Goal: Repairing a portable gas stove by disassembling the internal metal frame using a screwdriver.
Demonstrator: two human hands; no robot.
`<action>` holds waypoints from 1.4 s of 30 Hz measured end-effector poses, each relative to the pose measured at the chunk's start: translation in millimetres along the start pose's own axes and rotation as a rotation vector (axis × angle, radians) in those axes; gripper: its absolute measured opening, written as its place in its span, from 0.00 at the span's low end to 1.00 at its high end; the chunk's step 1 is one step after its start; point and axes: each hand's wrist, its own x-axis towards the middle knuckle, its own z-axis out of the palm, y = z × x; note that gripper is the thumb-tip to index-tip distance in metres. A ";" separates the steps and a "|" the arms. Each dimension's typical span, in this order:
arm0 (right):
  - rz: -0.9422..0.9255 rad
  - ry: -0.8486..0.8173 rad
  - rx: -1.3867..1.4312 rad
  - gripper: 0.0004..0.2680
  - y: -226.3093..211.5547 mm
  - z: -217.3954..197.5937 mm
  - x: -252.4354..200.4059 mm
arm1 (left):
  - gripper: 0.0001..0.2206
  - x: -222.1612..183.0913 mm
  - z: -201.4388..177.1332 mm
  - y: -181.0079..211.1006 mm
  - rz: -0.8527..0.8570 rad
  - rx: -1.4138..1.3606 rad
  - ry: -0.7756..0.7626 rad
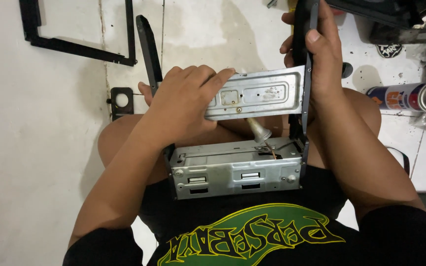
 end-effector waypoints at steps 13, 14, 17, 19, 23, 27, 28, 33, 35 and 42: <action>0.051 0.017 0.012 0.26 -3.7 1.7 -0.6 | 0.40 -0.1 1.2 -1.3 0.001 0.049 -0.044; 0.053 0.020 0.025 0.26 -3.3 1.7 -0.7 | 0.40 -0.1 0.8 -1.0 -0.006 0.042 -0.045; 0.046 0.015 -0.003 0.25 -3.6 0.1 0.1 | 0.38 1.1 -0.8 1.6 -0.009 0.025 -0.056; 0.047 0.018 -0.004 0.25 -5.4 2.2 -0.5 | 0.39 0.9 0.4 0.3 -0.010 0.035 -0.063; 0.020 -0.003 -0.016 0.25 -4.2 1.2 1.6 | 0.39 1.1 -0.6 0.1 -0.001 0.019 -0.027; 0.027 -0.010 -0.009 0.26 -6.8 2.3 -0.5 | 0.40 1.3 0.2 -0.5 -0.016 0.014 -0.056; 0.034 -0.009 -0.013 0.25 -7.9 3.0 -0.9 | 0.39 1.1 0.4 -0.2 -0.017 0.008 -0.051; 0.046 0.004 0.020 0.25 1.9 -1.1 -0.1 | 0.39 3.7 -2.3 1.9 -0.021 0.005 -0.038; 0.040 0.004 0.009 0.26 4.6 -2.4 0.0 | 0.44 6.6 -9.0 4.4 -0.084 -0.115 -0.144; 0.064 0.008 0.018 0.27 5.1 1.6 0.6 | 0.26 31.9 -6.9 0.3 -0.177 -0.158 -0.241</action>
